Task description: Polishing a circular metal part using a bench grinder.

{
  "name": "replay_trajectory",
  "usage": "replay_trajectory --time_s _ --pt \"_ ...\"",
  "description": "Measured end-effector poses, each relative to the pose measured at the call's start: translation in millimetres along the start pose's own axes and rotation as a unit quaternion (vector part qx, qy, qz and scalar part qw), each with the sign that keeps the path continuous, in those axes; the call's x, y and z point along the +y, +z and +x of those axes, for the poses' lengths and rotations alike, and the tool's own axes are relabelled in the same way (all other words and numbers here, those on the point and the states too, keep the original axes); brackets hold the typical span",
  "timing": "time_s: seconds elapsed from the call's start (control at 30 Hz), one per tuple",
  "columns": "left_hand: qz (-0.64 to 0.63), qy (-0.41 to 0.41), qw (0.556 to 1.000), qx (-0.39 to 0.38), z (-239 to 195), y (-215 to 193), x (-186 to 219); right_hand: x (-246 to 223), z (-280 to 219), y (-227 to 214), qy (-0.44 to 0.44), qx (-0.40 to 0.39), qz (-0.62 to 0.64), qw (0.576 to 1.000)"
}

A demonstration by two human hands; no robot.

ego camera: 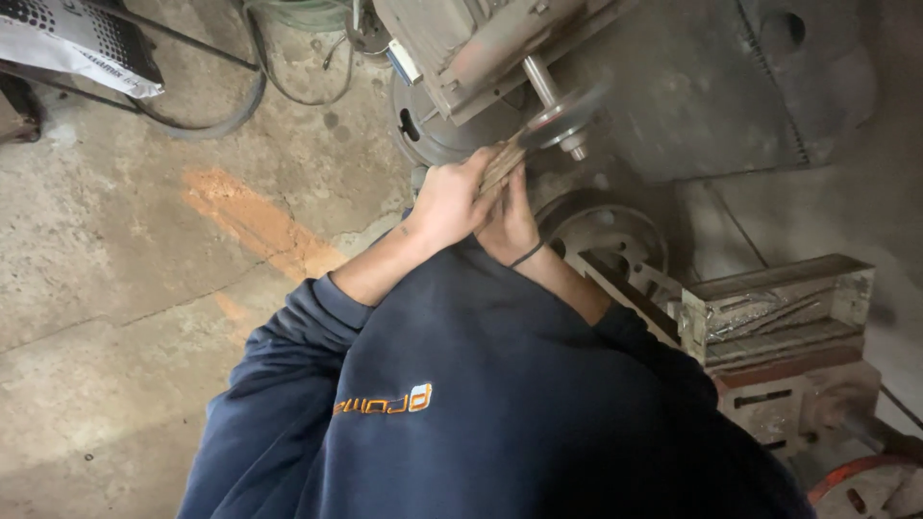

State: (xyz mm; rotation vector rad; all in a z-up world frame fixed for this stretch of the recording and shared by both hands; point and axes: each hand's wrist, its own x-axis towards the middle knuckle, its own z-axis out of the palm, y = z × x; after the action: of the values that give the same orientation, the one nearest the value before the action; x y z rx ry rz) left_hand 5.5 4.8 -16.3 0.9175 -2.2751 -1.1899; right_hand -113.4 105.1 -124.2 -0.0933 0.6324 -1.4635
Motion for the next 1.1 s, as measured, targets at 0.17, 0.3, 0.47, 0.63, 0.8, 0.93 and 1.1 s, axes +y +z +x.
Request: replay_trajectory --time_s 0.17,0.3,0.47,0.63,0.8,0.93,1.1 --pt "0.036 -0.005 0.999 -0.017 10.2 1.0 -1.9 -9.3 -0.1 15.0 0.025 -0.016 0.024 0.999" --pt "0.052 0.007 0.998 -0.023 16.7 11.1 -10.3 -9.4 0.1 11.2 0.01 0.012 0.045 0.999" --pt "0.037 0.009 0.999 -0.016 10.8 -5.4 -5.5 -4.5 7.2 -4.3 -0.011 -0.034 -0.006 0.999" --pt "0.029 -0.047 0.998 -0.008 -5.4 -14.6 4.7 4.8 12.3 -20.4 -0.078 -0.043 -0.172 0.981" --pt "-0.128 0.03 0.991 0.023 -29.6 -22.5 4.5 8.6 7.3 -36.9 -0.083 -0.121 -0.102 0.984" --pt "-0.152 0.103 0.982 0.032 -29.7 -11.5 -17.4 -0.8 5.3 -13.2 -0.142 -0.113 -0.162 0.97" --pt "-0.14 0.116 0.981 0.067 -28.8 8.5 -27.4 -1.7 5.9 -17.3 -0.092 -0.151 -0.09 0.98"
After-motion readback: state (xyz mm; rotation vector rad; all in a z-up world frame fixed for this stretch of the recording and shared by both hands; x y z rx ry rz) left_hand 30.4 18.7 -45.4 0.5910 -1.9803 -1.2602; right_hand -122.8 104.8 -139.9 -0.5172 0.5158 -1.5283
